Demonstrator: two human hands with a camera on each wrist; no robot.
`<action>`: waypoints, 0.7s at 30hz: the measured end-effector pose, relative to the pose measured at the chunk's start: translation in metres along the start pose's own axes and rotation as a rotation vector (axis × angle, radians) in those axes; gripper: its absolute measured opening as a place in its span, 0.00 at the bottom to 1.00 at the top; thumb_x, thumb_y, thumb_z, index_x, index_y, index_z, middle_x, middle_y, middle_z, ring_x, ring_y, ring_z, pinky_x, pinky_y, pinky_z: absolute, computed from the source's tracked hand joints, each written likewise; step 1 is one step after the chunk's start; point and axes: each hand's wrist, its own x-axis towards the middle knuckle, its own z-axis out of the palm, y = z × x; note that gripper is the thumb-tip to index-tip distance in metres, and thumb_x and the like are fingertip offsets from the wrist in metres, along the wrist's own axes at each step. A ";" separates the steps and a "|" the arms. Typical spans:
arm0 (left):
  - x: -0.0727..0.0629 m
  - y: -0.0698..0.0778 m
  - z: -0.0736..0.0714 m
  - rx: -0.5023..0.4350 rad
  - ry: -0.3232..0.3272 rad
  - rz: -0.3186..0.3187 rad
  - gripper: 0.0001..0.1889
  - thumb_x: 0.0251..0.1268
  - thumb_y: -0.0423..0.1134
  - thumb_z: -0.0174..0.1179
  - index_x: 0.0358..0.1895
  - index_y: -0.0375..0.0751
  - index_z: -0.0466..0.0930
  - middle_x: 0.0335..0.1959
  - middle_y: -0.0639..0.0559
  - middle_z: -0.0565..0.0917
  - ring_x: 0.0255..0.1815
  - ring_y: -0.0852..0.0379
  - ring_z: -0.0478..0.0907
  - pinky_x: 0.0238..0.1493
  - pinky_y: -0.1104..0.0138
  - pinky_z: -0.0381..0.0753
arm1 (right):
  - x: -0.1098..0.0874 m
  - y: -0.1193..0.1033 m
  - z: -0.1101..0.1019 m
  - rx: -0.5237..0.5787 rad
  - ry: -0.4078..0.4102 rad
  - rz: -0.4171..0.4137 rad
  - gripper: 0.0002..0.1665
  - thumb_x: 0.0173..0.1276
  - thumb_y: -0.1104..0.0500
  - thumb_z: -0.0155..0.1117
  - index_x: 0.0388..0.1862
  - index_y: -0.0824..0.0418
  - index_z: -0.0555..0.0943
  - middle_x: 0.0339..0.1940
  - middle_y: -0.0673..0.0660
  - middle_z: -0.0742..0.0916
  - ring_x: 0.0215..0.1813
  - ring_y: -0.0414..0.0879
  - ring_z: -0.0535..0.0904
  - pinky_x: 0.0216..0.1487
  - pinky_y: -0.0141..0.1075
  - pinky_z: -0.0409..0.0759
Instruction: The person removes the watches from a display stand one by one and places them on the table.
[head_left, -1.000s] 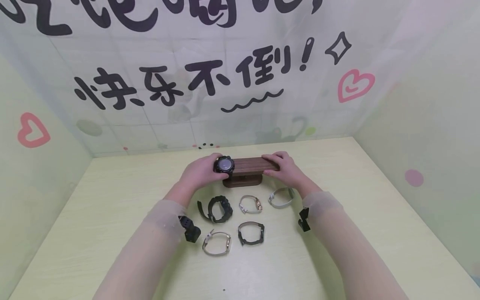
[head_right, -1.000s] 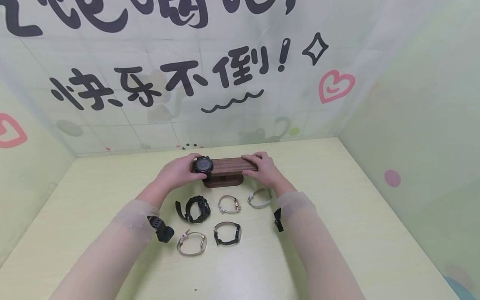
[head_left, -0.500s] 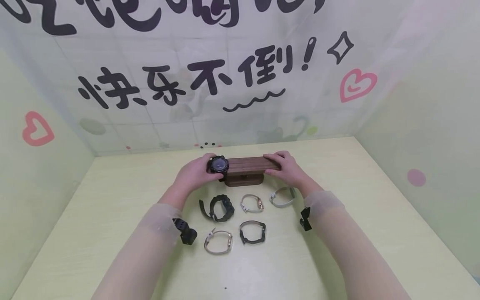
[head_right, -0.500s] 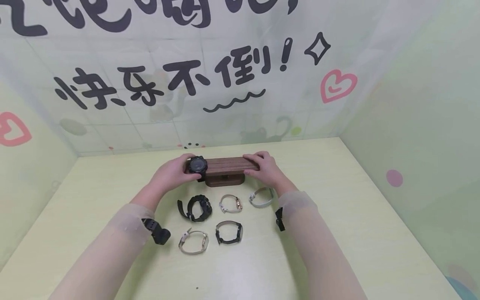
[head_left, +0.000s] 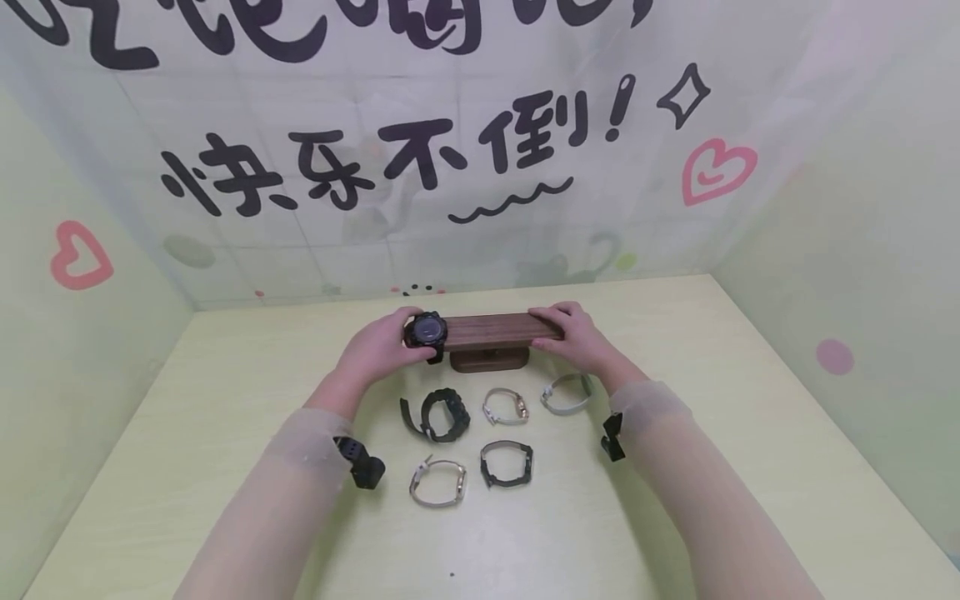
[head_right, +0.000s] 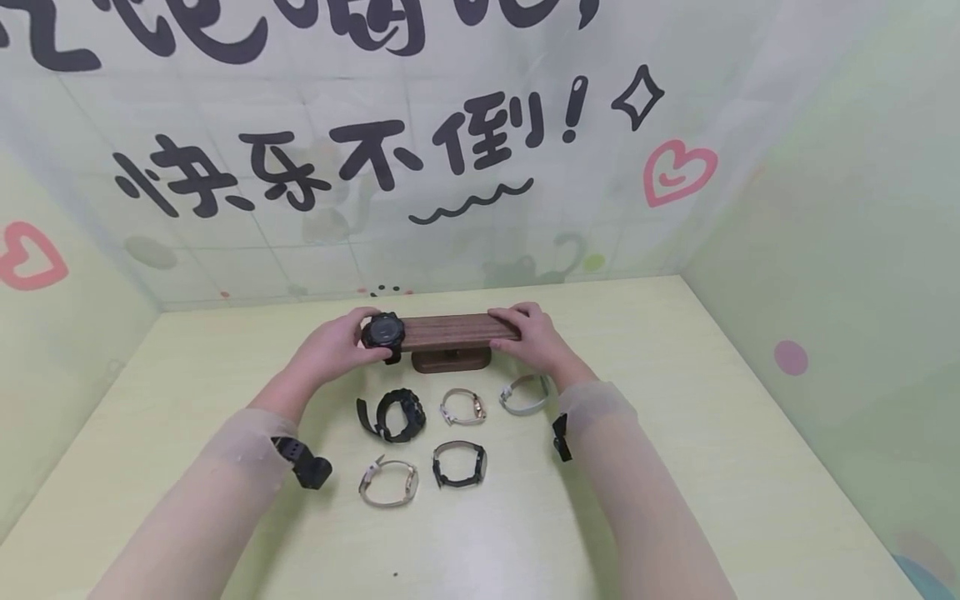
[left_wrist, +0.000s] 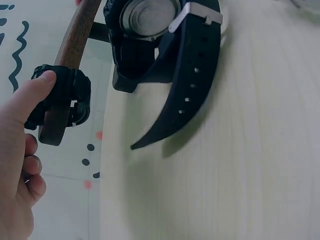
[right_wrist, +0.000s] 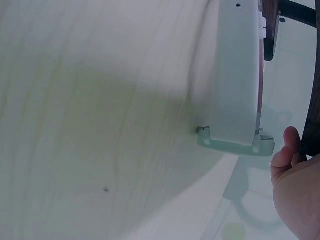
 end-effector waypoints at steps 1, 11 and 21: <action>0.000 -0.001 0.000 0.000 -0.001 -0.004 0.39 0.53 0.52 0.67 0.66 0.39 0.63 0.55 0.38 0.77 0.54 0.41 0.74 0.54 0.48 0.72 | 0.000 0.000 0.000 0.002 0.000 0.002 0.33 0.64 0.51 0.65 0.67 0.51 0.69 0.63 0.66 0.64 0.63 0.63 0.61 0.64 0.55 0.61; -0.002 -0.008 0.002 -0.047 -0.007 -0.025 0.42 0.51 0.53 0.68 0.68 0.38 0.61 0.36 0.44 0.77 0.36 0.49 0.72 0.35 0.58 0.73 | 0.000 0.000 -0.001 0.003 -0.007 0.002 0.34 0.63 0.50 0.65 0.68 0.50 0.68 0.63 0.66 0.64 0.63 0.62 0.61 0.64 0.55 0.60; -0.001 -0.015 0.008 -0.132 0.023 -0.017 0.41 0.50 0.51 0.69 0.67 0.41 0.62 0.37 0.45 0.73 0.35 0.50 0.68 0.32 0.61 0.68 | -0.001 0.001 -0.001 0.009 -0.001 0.000 0.34 0.63 0.50 0.65 0.68 0.50 0.68 0.63 0.66 0.64 0.63 0.62 0.61 0.64 0.55 0.61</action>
